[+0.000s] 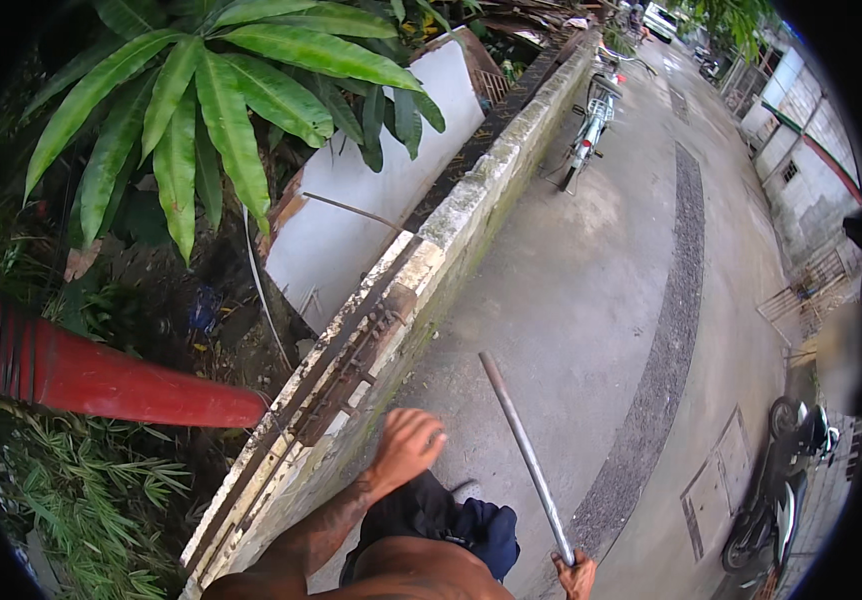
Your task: The person uses a hacksaw to cut a metal bar clamped to a low concrete wall. They repeatedly saw back and forth, then walk to a gate, open it, and return to continue cutting the same bar. The person later walks to a covered area where other people are present and picks up a bench grinder.
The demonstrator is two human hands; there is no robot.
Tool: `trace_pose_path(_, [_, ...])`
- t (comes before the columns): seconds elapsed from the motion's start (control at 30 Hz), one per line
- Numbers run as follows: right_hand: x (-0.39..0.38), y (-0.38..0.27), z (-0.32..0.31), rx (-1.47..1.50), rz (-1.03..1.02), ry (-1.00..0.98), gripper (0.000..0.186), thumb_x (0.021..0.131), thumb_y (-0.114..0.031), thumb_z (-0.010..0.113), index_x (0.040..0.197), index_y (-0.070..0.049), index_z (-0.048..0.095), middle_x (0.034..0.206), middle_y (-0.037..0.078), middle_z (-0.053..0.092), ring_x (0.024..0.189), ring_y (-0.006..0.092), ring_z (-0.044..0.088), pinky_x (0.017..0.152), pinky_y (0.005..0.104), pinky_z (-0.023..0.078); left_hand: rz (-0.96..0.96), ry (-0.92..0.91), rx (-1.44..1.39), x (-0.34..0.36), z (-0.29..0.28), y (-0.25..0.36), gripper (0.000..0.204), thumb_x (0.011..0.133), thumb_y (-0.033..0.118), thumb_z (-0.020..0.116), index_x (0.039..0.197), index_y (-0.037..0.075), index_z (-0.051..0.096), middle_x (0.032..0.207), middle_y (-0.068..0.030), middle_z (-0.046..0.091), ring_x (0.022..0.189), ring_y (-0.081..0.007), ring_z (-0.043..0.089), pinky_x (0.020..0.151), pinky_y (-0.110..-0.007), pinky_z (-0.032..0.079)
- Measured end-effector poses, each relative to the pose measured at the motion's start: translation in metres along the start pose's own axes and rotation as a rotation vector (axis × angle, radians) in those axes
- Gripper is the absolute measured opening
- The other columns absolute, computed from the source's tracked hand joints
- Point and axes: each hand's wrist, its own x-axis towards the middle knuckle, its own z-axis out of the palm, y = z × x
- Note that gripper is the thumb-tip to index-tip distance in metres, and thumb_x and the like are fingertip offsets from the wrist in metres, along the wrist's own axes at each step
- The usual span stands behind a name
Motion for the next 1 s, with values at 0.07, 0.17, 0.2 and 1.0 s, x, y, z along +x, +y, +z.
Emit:
trace_pose_path(0.07, [0.009,0.009,0.001,0.101,0.024,-0.049,0.053,0.076,-0.047,0.081,0.066,0.001,0.061,0.052,0.016,0.053,0.048,0.0288,0.054,0.052,0.045,0.044,-0.213,0.153,0.168,-0.021,-0.038,-0.029,0.01,0.088,0.016,0.07,0.094,0.008,0.068,0.094,-0.0063,0.068,0.097,-0.0257,0.062,0.086,-0.041,0.041])
trace_pose_path(0.17, [0.043,-0.023,0.011,0.146,-0.015,-0.016,0.054,0.079,-0.048,0.08,0.067,0.002,0.062,0.05,0.013,0.049,0.048,0.0222,0.047,0.05,0.0439,0.041,-0.339,0.175,0.226,-0.038,-0.051,-0.038,0.01,0.09,0.017,0.07,0.093,0.007,0.068,0.087,-0.0064,0.069,0.087,-0.0271,0.064,0.078,-0.04,0.045])
trace_pose_path(0.2, [0.055,-0.048,0.007,0.169,-0.052,-0.044,0.056,0.08,-0.049,0.078,0.068,0.002,0.062,0.05,0.013,0.048,0.048,0.0214,0.044,0.05,0.0434,0.039,-0.347,0.183,0.225,-0.034,-0.053,-0.043,0.012,0.09,0.017,0.07,0.093,0.006,0.068,0.084,-0.0069,0.069,0.083,-0.0282,0.066,0.075,-0.04,0.046])
trace_pose_path(1.0, [0.228,-0.092,-0.016,0.128,-0.376,-0.431,0.053,0.08,-0.051,0.078,0.074,0.001,0.069,0.06,0.022,0.061,0.058,0.0358,0.066,0.058,0.045,0.049,-1.128,-0.048,-1.358,0.072,0.159,-0.026,0.038,0.106,0.035,0.053,0.127,0.003,0.051,0.125,-0.0191,0.064,0.111,-0.0319,0.068,0.091,-0.05,0.059])
